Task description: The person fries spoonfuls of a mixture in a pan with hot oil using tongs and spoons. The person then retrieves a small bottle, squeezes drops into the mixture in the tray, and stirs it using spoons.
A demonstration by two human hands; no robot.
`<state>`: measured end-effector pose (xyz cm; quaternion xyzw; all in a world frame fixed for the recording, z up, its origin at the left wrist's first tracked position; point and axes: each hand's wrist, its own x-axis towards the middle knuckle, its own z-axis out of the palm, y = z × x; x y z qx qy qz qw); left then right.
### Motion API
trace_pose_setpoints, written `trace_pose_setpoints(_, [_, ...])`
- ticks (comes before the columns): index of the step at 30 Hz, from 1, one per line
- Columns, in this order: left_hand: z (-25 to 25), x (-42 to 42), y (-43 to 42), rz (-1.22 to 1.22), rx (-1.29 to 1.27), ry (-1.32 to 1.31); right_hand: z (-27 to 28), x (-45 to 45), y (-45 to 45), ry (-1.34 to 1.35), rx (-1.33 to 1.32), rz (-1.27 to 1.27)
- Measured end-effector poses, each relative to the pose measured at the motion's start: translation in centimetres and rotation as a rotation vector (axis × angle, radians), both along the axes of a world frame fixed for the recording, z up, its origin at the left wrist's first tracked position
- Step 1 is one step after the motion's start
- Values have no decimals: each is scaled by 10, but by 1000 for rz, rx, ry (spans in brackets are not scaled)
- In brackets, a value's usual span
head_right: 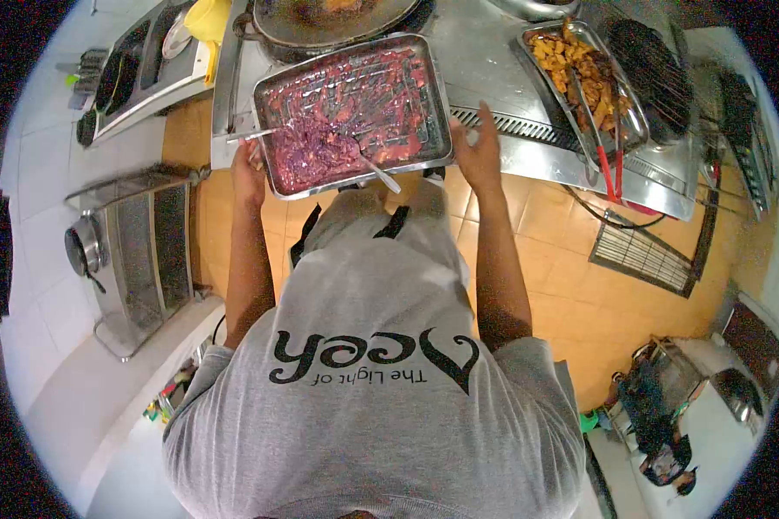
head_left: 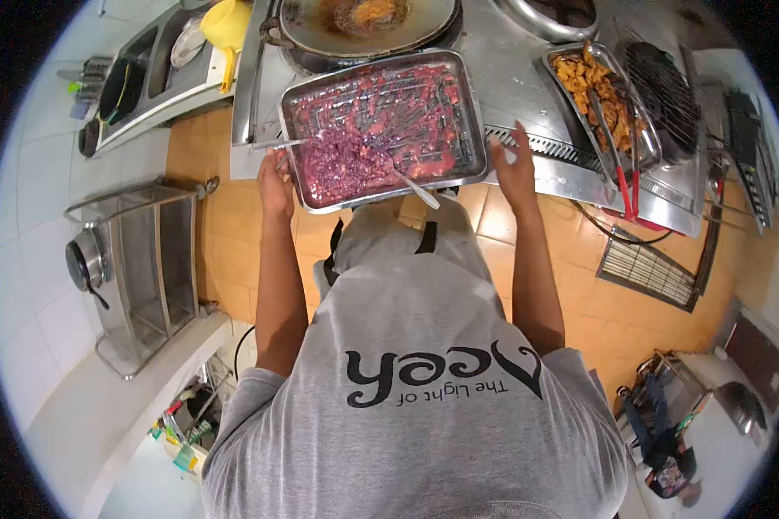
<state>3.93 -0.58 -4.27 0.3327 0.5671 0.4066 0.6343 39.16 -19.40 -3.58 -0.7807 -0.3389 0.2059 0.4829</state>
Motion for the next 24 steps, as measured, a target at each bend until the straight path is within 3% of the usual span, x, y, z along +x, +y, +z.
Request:
trace_pose_setpoints(4, [-12, 6, 12, -65, 17, -197, 16, -22, 19, 208, -105, 73])
trace_pose_setpoints(6, [-11, 8, 10, -91, 27, -346, -4, -20, 19, 101, -133, 42])
trace_pose_setpoints(12, [-26, 2, 10, -116, 80, -316, 5, -37, 21, 105, -149, -103])
trace_pose_setpoints(14, [-4, 5, -7, -22, 45, -316, -8, -30, 20, 59, -165, -114])
trace_pose_setpoints(16, [4, 16, -15, 79, 20, -324, 14, -17, 32, 116, -190, 27])
trace_pose_setpoints(20, [-38, 13, -31, 171, 123, -292, -9, 28, 73, 40, -193, 315])
trace_pose_setpoints(23, [-42, 36, -66, 489, 223, -170, 23, 31, 142, 89, -236, 532])
trace_pose_setpoints(24, [-36, 47, -88, 610, 197, -254, 28, 34, 160, 74, -252, 659])
